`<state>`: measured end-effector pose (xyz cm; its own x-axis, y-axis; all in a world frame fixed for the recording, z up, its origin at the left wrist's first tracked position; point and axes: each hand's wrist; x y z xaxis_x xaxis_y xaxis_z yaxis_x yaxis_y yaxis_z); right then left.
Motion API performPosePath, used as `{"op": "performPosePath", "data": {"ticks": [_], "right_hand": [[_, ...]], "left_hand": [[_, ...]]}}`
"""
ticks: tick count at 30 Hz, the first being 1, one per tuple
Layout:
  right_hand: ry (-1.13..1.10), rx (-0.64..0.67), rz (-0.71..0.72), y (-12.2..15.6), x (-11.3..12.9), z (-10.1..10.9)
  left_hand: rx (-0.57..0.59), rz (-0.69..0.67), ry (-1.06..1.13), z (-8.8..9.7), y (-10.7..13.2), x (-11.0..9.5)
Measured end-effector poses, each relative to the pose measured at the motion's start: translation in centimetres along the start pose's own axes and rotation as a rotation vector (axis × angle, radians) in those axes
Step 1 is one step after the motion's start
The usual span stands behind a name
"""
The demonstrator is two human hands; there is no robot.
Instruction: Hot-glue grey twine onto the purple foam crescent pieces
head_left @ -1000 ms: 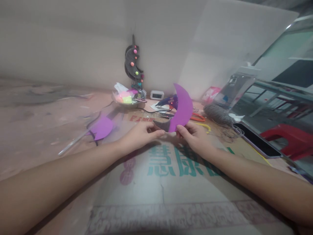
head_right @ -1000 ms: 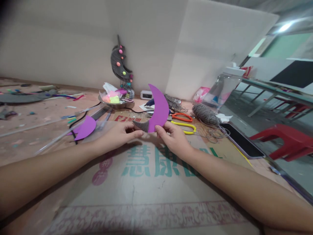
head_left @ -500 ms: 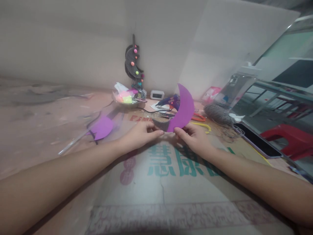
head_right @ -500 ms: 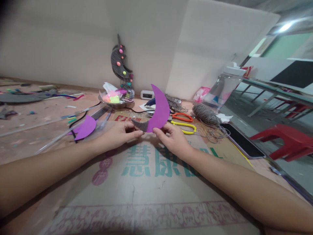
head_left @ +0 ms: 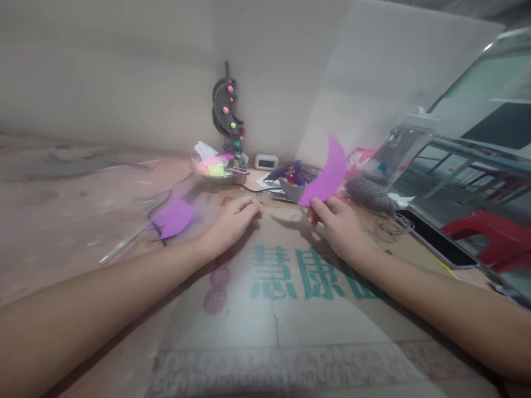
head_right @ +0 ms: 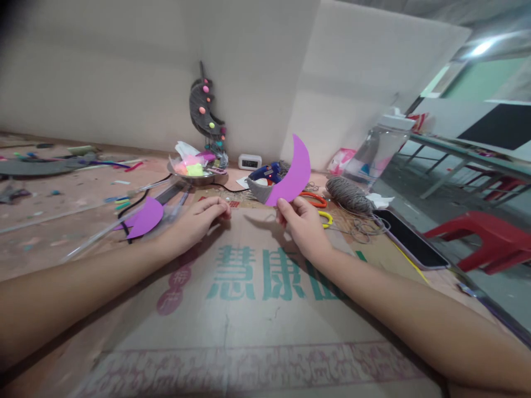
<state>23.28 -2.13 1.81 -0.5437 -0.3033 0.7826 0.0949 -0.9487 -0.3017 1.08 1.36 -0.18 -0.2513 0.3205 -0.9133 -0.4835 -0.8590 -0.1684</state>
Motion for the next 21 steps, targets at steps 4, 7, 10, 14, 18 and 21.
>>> {"op": "performPosePath", "data": {"ticks": [4, 7, 10, 14, 18, 21], "right_hand": [[-0.014, 0.004, -0.008, -0.1, -0.3, 0.0], [0.020, 0.032, 0.010, 0.0, 0.0, -0.1], [0.021, 0.045, 0.030, 0.1, 0.2, -0.2], [-0.004, 0.036, 0.021, 0.1, 0.1, -0.2], [-0.012, 0.049, 0.003, -0.1, -0.3, -0.2], [-0.018, 0.054, 0.013, -0.2, -0.4, -0.3]], "left_hand": [[0.014, 0.031, -0.100, 0.0, 0.2, -0.6], [0.051, 0.023, -0.192, 0.0, 0.3, -0.6], [0.112, 0.005, -0.259, -0.1, 0.4, -0.5], [0.413, -0.242, -0.364, -0.2, 0.9, -0.9], [0.696, -0.064, -0.061, -0.2, 1.4, -1.4], [0.435, -0.028, -0.025, -0.4, 1.5, -1.4]]}}
Point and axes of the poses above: each hand's wrist, its own y-axis away from the middle knuckle, its own z-axis out of the back of the hand, x = y × z, and after that the axes turned 11 degrees about x, right-handed
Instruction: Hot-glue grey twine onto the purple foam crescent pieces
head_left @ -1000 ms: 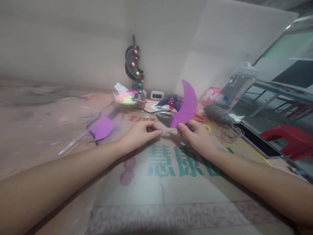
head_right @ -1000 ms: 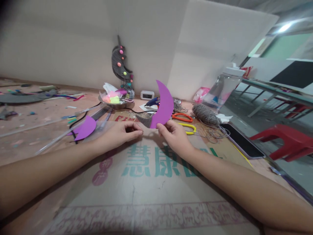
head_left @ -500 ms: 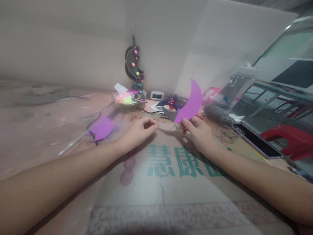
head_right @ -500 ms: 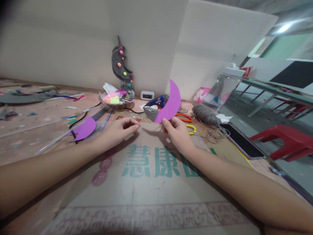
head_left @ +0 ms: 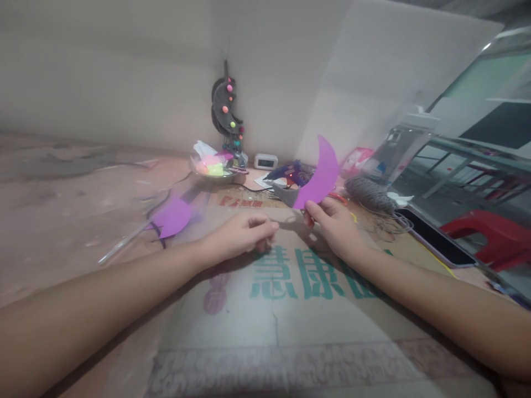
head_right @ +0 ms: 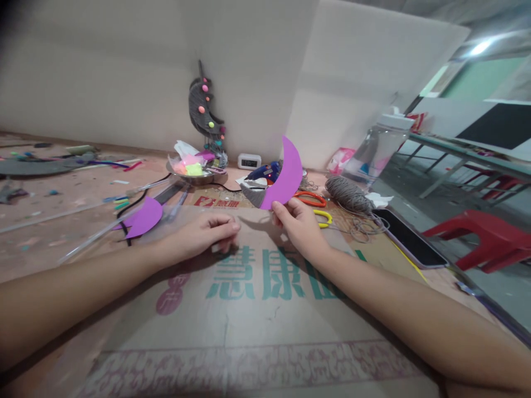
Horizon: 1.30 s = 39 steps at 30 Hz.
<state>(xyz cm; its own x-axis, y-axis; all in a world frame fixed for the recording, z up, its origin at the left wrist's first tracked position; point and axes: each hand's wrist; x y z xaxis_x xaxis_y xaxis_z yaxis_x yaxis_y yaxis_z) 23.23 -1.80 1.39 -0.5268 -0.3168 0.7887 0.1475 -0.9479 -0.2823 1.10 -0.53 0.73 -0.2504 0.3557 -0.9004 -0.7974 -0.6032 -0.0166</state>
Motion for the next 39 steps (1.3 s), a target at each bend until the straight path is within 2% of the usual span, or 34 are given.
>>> {"op": "performPosePath", "data": {"ticks": [1, 3, 5, 8, 10, 13, 17, 20, 24, 31, 35, 39], "right_hand": [[-0.002, 0.001, 0.003, 0.0, 0.0, 0.0], [0.006, -0.001, -0.005, 0.0, 0.1, 0.0], [0.020, -0.006, -0.021, 0.1, 0.3, 0.0], [0.033, -0.001, -0.018, 0.2, 0.6, 0.0], [0.043, 0.024, -0.005, 0.4, 0.8, 0.0], [0.061, 0.062, 0.000, 0.6, 0.7, -0.1], [0.050, 0.066, -0.011, 0.6, 0.5, -0.2], [0.024, 0.059, -0.027, 0.4, 0.5, -0.2], [-0.028, 0.072, -0.054, 0.3, 0.6, -0.3], [-0.111, 0.094, -0.006, 0.3, 0.3, -0.2], [-0.141, 0.093, -0.016, 0.1, 0.0, -0.2], [-0.129, 0.092, -0.029, 0.1, 0.2, -0.1]], "left_hand": [[-0.029, -0.058, -0.064, -0.1, 0.0, 0.0], [0.046, -0.137, -0.160, -0.4, -0.1, 0.1], [0.087, -0.093, -0.133, -0.4, -0.1, 0.2], [-0.094, 0.025, -0.040, -0.3, -0.3, 0.4], [-0.182, 0.021, -0.026, -0.1, -0.5, 0.5], [-0.180, -0.024, -0.074, 0.0, -0.8, 0.6], [-0.199, -0.082, -0.408, -0.1, -0.8, 0.9], [-0.160, -0.095, -0.597, -0.2, -0.7, 1.2], [-0.113, -0.085, -0.675, -0.1, -0.9, 1.1], [-0.003, 0.108, -0.817, 0.7, -2.4, -1.0], [0.109, 0.167, -0.851, 1.2, -3.4, -1.7], [0.127, 0.178, -0.811, 1.8, -3.6, -1.5]]}}
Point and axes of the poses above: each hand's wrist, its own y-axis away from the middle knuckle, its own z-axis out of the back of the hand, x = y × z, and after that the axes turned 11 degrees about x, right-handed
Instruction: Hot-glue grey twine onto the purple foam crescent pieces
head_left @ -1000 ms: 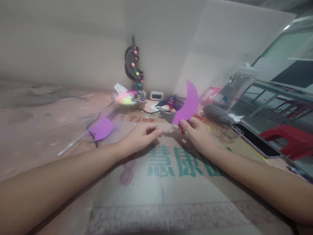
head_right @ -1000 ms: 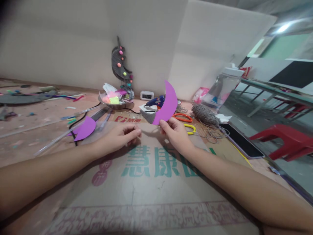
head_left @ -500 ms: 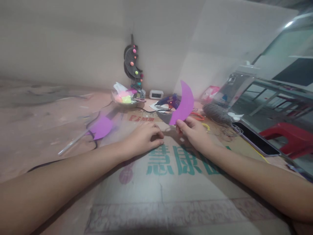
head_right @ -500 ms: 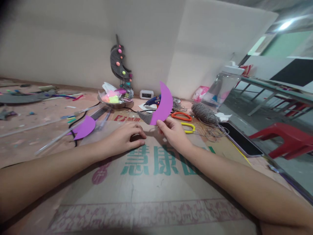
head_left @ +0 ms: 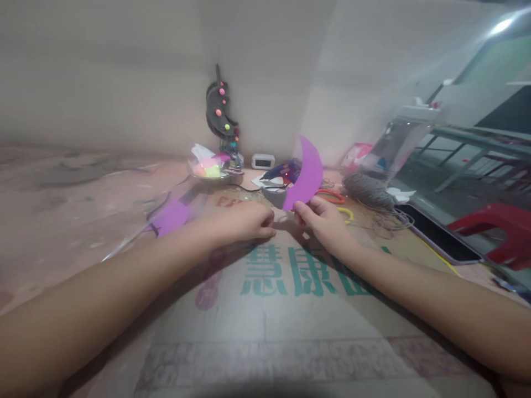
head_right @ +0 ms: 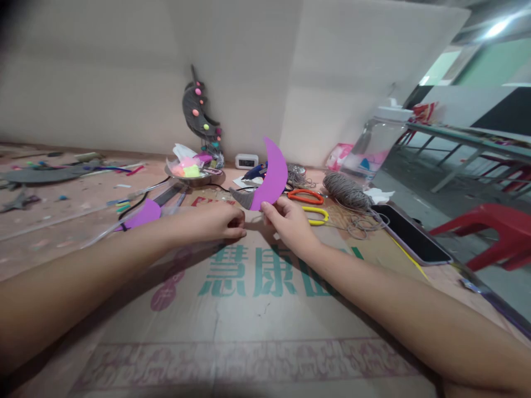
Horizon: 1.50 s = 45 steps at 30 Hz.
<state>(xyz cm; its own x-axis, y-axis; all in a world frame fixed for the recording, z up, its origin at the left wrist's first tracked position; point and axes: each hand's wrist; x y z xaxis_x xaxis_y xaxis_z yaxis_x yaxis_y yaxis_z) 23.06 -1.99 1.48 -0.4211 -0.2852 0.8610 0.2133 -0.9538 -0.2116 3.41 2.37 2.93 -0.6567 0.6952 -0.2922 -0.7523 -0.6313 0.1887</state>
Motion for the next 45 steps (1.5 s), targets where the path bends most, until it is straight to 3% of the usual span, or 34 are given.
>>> {"op": "performPosePath", "data": {"ticks": [4, 18, 45], "right_hand": [[0.017, 0.001, 0.000, 0.0, 0.1, -0.1], [0.039, -0.013, -0.025, 0.0, 0.2, -0.1], [0.020, -0.005, -0.046, 0.1, 0.5, -0.2]], "left_hand": [[0.027, -0.001, 0.040, -0.3, 0.1, 0.4], [-0.136, 0.051, 0.089, -0.8, -0.3, 0.2], [-0.125, 0.053, 0.127, -1.0, -0.6, 0.1]]}}
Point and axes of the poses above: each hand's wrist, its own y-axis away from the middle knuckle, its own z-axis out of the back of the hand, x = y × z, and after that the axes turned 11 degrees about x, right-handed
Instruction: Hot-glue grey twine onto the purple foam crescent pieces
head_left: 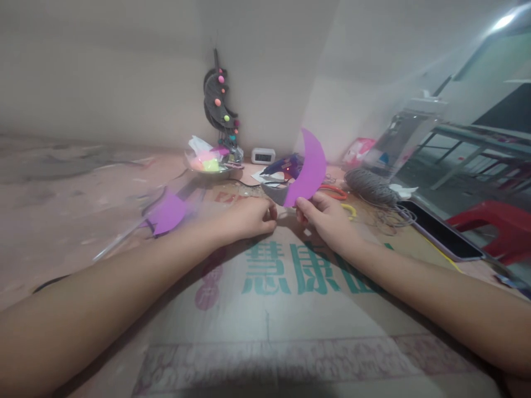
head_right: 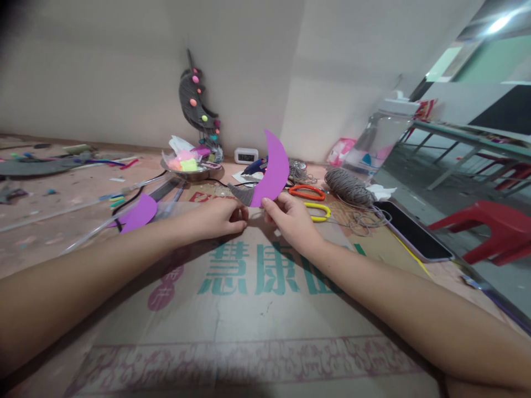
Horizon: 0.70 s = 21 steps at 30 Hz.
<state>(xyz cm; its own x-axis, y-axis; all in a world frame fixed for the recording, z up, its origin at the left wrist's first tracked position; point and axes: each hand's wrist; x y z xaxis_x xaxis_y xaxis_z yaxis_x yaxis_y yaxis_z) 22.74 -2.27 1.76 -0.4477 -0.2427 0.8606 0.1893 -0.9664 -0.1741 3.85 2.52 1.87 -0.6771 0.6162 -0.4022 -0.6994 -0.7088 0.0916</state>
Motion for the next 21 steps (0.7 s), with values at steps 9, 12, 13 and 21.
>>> {"op": "performPosePath", "data": {"ticks": [9, 12, 13, 21], "right_hand": [[0.021, 0.004, 0.021, -0.01, 0.01, -0.03], [0.038, 0.011, 0.040, -0.10, -0.18, 0.01], [0.041, 0.010, 0.044, -0.11, -0.20, 0.02], [0.063, -0.040, 0.048, -0.07, -0.09, 0.14]], "left_hand": [[0.088, -0.063, -0.023, -0.01, 0.04, -0.07], [0.126, -0.074, -0.053, -0.01, 0.06, 0.09], [0.128, -0.070, -0.054, -0.03, 0.05, 0.19], [0.024, -0.052, -0.047, -0.44, -0.32, 0.51]]}}
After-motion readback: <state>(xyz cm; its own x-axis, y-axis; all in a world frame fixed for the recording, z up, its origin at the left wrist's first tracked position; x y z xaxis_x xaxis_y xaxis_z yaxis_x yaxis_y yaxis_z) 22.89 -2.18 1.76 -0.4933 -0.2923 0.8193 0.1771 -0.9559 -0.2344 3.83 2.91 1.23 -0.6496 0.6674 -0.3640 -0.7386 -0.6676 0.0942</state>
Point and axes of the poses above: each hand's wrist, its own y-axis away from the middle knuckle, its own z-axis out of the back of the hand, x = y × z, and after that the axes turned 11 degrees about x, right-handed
